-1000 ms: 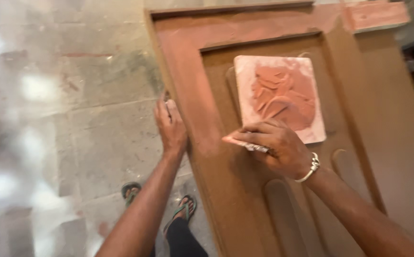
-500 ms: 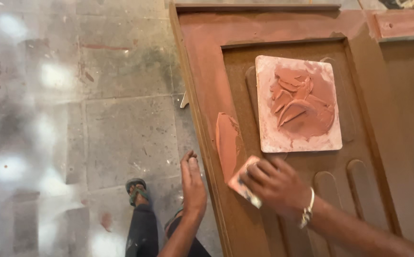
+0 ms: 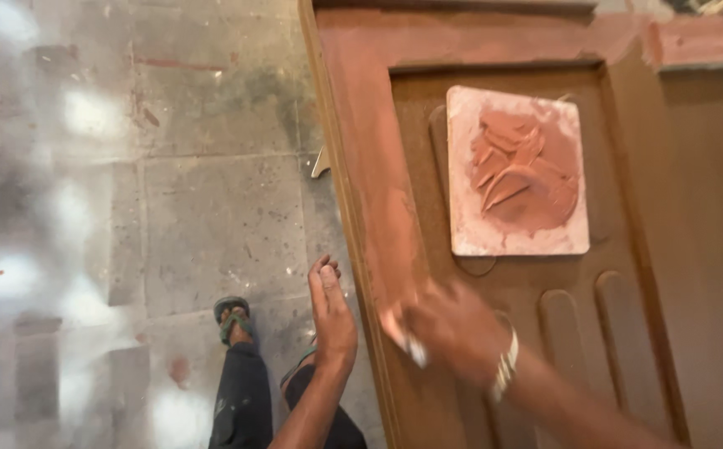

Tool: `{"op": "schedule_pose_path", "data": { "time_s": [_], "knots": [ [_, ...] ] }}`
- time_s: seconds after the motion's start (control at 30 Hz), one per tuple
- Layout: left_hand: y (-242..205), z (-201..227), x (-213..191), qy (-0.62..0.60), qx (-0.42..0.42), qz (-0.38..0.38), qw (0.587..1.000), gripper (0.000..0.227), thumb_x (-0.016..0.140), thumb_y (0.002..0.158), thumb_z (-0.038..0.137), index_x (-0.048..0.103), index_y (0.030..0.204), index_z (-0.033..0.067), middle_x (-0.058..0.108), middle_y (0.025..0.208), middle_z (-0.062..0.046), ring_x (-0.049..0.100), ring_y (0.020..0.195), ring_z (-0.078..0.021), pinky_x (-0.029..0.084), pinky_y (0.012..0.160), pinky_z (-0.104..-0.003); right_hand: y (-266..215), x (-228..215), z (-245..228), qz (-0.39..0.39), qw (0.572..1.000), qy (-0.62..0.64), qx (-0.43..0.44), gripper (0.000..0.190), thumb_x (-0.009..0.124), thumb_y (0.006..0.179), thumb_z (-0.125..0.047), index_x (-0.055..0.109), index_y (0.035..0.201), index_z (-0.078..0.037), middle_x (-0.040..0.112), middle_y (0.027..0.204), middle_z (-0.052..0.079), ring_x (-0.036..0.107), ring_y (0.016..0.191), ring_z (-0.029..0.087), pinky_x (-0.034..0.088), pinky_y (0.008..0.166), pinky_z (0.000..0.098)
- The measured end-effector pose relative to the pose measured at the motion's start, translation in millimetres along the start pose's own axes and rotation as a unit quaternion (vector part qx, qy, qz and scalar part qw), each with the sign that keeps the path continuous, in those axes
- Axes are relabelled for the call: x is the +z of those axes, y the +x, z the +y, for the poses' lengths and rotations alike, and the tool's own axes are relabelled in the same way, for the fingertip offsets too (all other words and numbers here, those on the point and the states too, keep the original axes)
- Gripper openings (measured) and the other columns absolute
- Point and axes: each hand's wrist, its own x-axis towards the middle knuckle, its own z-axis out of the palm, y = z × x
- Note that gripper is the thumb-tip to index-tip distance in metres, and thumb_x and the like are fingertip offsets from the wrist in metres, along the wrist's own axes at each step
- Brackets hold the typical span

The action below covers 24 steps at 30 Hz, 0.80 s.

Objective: The person applies a reddish-brown paste to the edges and raised panels of a wooden door using a small scraper. They repeatedly scoop paste from a white tile and spread it along the door's frame and decorative elements.

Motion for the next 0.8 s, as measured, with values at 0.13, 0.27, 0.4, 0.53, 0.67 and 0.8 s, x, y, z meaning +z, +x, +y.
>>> {"op": "schedule_pose_path", "data": {
  "time_s": [0.13, 0.27, 0.4, 0.53, 0.67, 0.8],
  "knots": [
    [-8, 8, 7, -0.016, 0.016, 0.0, 1.0, 0.057, 0.033, 0.106, 0.045, 0.043, 0.147, 0.0071, 0.053, 0.147, -0.019, 0.051, 0.138, -0.0306, 0.038, 0.113, -0.041, -26, -25, -11, -0.118, 0.991, 0.031, -0.048, 0.031, 0.063, 0.09, -0.021, 0.071, 0.118, -0.012, 0.066, 0.117, 0.001, 0.06, 0.115, 0.023, 0.047, 0.092, 0.042],
    [-21, 0, 5, 0.05, 0.037, -0.028, 0.998, 0.058, 0.031, 0.106, 0.045, 0.04, 0.149, 0.0074, 0.051, 0.148, -0.018, 0.048, 0.139, -0.0302, 0.037, 0.113, -0.041, -6, -22, 36, 0.057, 0.997, 0.003, -0.057, 0.056, 0.062, 0.076, -0.018, 0.068, 0.132, -0.023, 0.065, 0.131, -0.001, 0.058, 0.123, 0.025, 0.045, 0.094, 0.0442],
    [-20, -11, -1, 0.075, 0.036, -0.014, 0.996, 0.056, 0.031, 0.107, 0.043, 0.043, 0.148, 0.0068, 0.054, 0.146, -0.019, 0.051, 0.138, -0.0302, 0.038, 0.113, -0.04, -21, 8, 41, 0.083, 0.996, 0.022, 0.023, 0.057, 0.063, 0.076, -0.011, 0.066, 0.132, -0.025, 0.065, 0.136, 0.001, 0.058, 0.124, 0.024, 0.049, 0.101, 0.0435],
    [-26, -20, -12, 0.05, 0.034, -0.008, 0.998, 0.055, 0.033, 0.107, 0.042, 0.043, 0.147, 0.0049, 0.054, 0.146, -0.02, 0.053, 0.137, -0.031, 0.039, 0.114, -0.04, -77, 17, -4, 0.07, 0.996, -0.049, -0.024, 0.049, 0.064, 0.078, -0.018, 0.065, 0.127, -0.018, 0.065, 0.127, 0.007, 0.06, 0.116, 0.026, 0.05, 0.091, 0.0485],
    [-34, -12, -15, 0.058, 0.009, -0.023, 0.998, 0.057, 0.032, 0.106, 0.043, 0.04, 0.149, 0.0063, 0.052, 0.147, -0.018, 0.052, 0.138, -0.0303, 0.039, 0.113, -0.04, -59, -7, 3, 0.065, 0.992, -0.107, -0.032, 0.04, 0.065, 0.086, -0.019, 0.067, 0.125, -0.017, 0.066, 0.12, 0.004, 0.061, 0.11, 0.023, 0.049, 0.084, 0.0439],
    [-52, -8, -19, 0.102, 0.036, -0.031, 0.994, 0.057, 0.032, 0.106, 0.043, 0.044, 0.148, 0.0055, 0.054, 0.147, -0.019, 0.05, 0.14, -0.0309, 0.036, 0.115, -0.039, 19, -12, 44, 0.09, 0.987, -0.116, 0.069, 0.047, 0.068, 0.079, -0.019, 0.068, 0.126, -0.015, 0.069, 0.118, 0.002, 0.063, 0.103, 0.022, 0.048, 0.084, 0.0393]
  ]
}}
